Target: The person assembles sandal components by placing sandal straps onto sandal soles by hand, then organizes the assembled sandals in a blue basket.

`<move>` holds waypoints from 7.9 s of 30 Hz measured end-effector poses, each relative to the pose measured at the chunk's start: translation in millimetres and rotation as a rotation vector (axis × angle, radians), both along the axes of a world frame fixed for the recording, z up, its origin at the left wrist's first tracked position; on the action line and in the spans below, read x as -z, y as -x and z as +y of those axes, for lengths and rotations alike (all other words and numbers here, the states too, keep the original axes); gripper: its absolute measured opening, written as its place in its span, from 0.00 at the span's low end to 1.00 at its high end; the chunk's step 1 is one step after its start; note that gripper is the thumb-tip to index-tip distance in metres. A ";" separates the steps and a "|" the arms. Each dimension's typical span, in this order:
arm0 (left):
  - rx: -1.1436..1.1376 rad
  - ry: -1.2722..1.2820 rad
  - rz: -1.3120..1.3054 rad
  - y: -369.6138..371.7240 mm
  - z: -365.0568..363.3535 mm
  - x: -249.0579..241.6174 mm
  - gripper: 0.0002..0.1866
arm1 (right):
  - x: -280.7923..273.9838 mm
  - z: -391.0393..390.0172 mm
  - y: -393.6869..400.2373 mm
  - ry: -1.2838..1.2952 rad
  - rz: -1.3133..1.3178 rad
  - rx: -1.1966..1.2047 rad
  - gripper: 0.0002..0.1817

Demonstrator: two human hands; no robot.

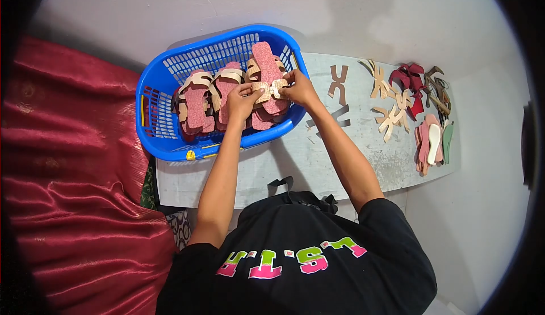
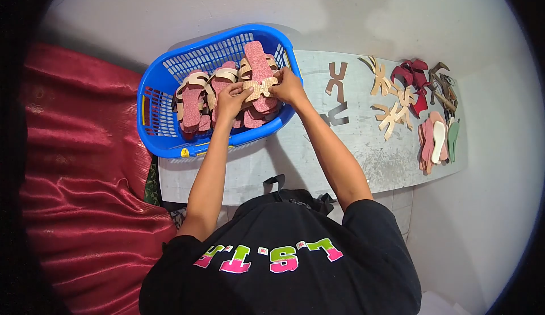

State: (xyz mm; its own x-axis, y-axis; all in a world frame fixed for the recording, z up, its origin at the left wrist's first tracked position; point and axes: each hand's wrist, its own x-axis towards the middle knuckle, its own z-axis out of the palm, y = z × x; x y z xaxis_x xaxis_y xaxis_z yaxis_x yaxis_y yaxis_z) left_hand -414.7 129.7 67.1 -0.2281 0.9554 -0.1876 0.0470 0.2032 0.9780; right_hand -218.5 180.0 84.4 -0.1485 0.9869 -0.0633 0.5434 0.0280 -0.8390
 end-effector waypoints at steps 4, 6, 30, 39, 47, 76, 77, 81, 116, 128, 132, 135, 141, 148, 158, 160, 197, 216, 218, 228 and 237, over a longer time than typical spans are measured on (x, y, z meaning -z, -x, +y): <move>-0.023 -0.005 -0.164 -3.5 2.7 12.8 0.23 | 4.3 0.8 3.4 -0.002 -0.044 0.007 0.25; -0.025 -0.013 -0.218 -8.6 4.0 18.7 0.22 | 7.4 2.1 3.7 0.004 -0.064 -0.002 0.25; -0.094 -0.203 0.313 -13.6 -8.2 1.5 0.20 | -22.4 -16.8 7.3 -0.060 -0.064 0.011 0.27; -0.089 -0.244 0.250 -9.8 -9.1 -4.1 0.17 | -28.8 -25.3 6.9 -0.118 0.094 0.033 0.25; -0.084 -0.256 0.343 -14.2 -31.0 -12.3 0.15 | -20.6 -42.7 5.6 -0.272 0.075 0.025 0.22; 0.480 -0.181 0.770 -291.4 -177.6 70.0 0.26 | 110.0 -197.0 -278.8 -0.174 -0.390 0.073 0.26; 0.515 -0.139 0.785 -308.7 -178.0 74.3 0.27 | 114.6 -195.8 -298.5 -0.087 -0.440 0.043 0.27; 0.588 0.031 0.857 -366.1 -175.2 83.7 0.32 | 125.8 -199.4 -362.2 -0.032 -0.569 0.048 0.29; 0.470 -0.165 0.938 -529.0 -128.5 112.7 0.32 | 128.9 -202.2 -514.0 0.097 -0.303 0.089 0.26; 0.899 0.756 -0.567 -731.3 -112.4 128.8 0.23 | 156.0 -226.2 -644.5 -0.064 -0.108 0.817 0.26; 0.930 0.776 -0.579 -728.5 -121.0 127.5 0.20 | 159.1 -224.8 -639.9 0.006 0.055 0.916 0.20; 0.886 0.769 -0.597 -719.4 -121.0 120.4 0.22 | 145.2 -224.9 -630.0 0.115 -0.385 1.062 0.19; 0.833 0.806 -0.482 -701.1 -120.0 108.6 0.30 | 136.9 -224.0 -623.3 0.152 -0.633 1.074 0.13; 0.727 0.738 -0.481 -645.4 -112.4 136.7 0.28 | 156.3 -225.3 -613.6 0.159 0.662 0.982 0.19; 0.331 0.381 -0.384 -485.7 -129.7 151.5 0.16 | 158.3 -218.1 -471.9 0.714 0.663 0.205 0.19; 0.197 0.397 -0.367 -456.9 -134.8 168.6 0.21 | 167.9 -213.9 -457.6 0.720 0.611 0.139 0.19; 0.330 0.004 0.508 -514.8 117.9 155.5 0.24 | 171.4 48.4 -481.1 -0.044 0.013 0.365 0.24; 0.439 0.209 -0.108 -485.2 -33.6 124.1 0.09 | 150.7 -80.1 -469.8 0.311 0.987 0.228 0.10; 0.398 0.242 -0.291 -474.4 -70.9 129.8 0.13 | 150.7 -113.2 -466.1 0.335 0.984 0.204 0.09; 0.161 0.158 -0.099 -467.8 -167.6 106.0 0.51 | 105.0 -196.5 -464.5 0.474 0.789 0.020 0.10; -0.008 0.185 -0.888 -443.0 -171.3 77.6 0.26 | 100.3 -203.8 -463.5 0.524 0.723 0.149 0.20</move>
State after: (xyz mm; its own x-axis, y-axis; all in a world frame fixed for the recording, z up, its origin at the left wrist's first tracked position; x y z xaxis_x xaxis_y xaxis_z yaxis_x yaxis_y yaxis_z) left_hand 28.3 -41.6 -10.5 0.0670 0.8916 -0.4479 -0.7112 0.3575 0.6052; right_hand 245.1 -23.7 -15.8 -0.2000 0.8699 -0.4509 -0.1535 -0.4824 -0.8624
